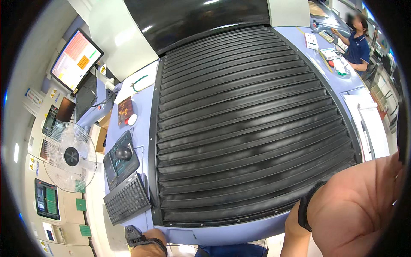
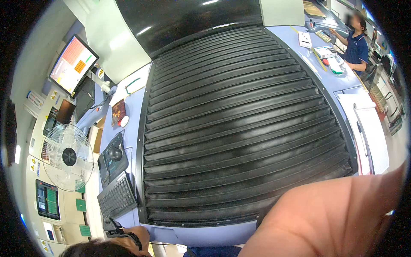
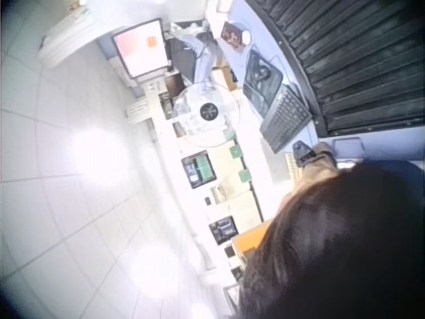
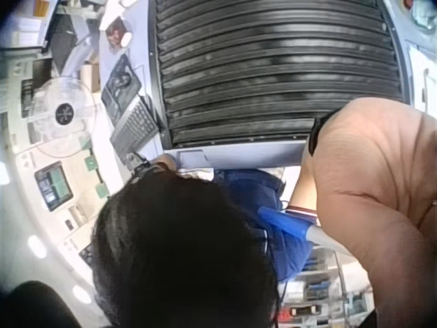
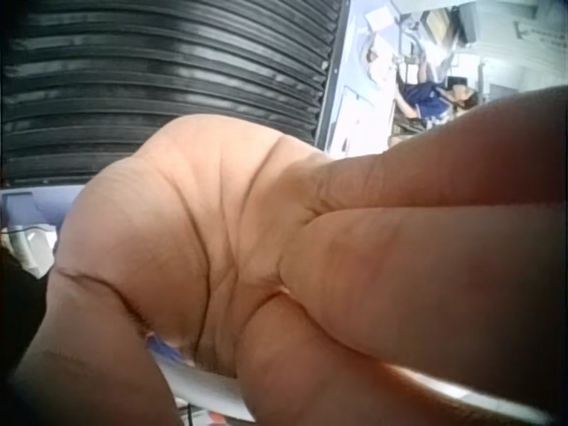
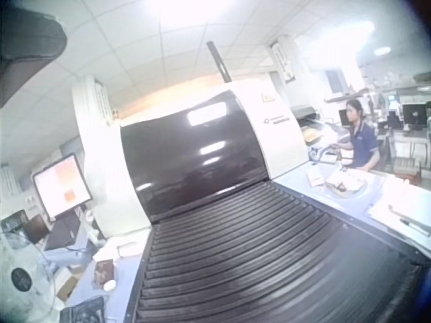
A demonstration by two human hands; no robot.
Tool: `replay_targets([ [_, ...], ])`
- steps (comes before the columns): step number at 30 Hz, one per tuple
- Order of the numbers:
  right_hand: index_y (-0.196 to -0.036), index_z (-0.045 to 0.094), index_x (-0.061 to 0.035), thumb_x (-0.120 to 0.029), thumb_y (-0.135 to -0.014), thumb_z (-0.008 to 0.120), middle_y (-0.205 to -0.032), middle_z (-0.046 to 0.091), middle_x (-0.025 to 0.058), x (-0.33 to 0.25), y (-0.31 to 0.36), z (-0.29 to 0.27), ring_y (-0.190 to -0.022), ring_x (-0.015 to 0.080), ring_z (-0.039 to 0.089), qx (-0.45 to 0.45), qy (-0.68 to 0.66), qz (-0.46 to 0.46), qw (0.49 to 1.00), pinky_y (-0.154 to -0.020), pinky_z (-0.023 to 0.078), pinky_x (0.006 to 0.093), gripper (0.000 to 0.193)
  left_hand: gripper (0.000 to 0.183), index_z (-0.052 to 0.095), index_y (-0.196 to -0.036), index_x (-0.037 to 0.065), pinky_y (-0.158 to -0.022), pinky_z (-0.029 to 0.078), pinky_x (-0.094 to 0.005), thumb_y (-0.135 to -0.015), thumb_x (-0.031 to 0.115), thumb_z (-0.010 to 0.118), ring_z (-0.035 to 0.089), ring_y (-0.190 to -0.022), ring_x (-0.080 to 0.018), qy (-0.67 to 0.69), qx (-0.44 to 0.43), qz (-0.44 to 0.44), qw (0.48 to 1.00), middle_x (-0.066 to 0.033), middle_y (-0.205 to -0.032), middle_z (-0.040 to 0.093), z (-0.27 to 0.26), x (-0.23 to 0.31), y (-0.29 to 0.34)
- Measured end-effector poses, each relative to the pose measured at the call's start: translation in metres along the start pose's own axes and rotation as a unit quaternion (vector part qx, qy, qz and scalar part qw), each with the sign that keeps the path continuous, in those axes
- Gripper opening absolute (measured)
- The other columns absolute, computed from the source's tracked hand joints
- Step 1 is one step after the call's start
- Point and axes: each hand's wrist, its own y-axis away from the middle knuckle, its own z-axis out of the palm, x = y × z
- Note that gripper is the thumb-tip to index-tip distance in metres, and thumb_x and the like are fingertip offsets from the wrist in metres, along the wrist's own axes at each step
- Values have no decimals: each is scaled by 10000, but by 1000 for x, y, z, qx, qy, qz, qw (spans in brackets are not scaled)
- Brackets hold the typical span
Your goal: Inspecting and marking large sheets of printed circuit boards before placing them into an inspection machine.
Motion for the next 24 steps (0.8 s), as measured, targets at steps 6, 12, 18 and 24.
replay_targets([
  [6, -1378, 447, -41, -528, -1026, 344, -1351, 525, 223, 0, 10, 4, -1218, 327, 537, 3, -1, -3, 1000, -1014, 451, 446, 610, 115, 638, -983, 43, -711, 549, -417, -912, 132, 657, 662, -781, -316, 39, -108, -128, 985, -172, -892, 672, -13, -27, -13],
  [12, -1369, 458, -45, -516, -1029, 347, -1342, 534, 214, 2, 8, -7, -1209, 320, 542, -3, 16, 1, 1000, -1006, 455, 441, 592, 245, 645, -1028, 14, -806, 571, -484, -863, 162, 748, 701, -913, -379, -74, 310, -225, 921, -249, -980, 717, -29, -38, -9],
  [18, -1359, 469, -48, -505, -1032, 349, -1333, 543, 206, 2, 2, 0, -1199, 313, 547, 1, -2, 4, 1000, -998, 459, 436, 575, 210, 627, -911, 136, -675, 482, -374, -956, 340, 613, 564, -749, -192, 67, 54, 598, 797, -9, -895, 576, -26, 18, -11],
  [24, -1350, 480, -51, -494, -1035, 352, -1323, 552, 197, -1, 6, -1, -1190, 307, 552, 0, -3, 1, 1000, -990, 463, 431, 558, 256, 633, -927, 102, -686, 494, -381, -963, 354, 611, 580, -765, -203, -75, 61, 313, 945, -31, -887, 587, 1, 14, -6],
])
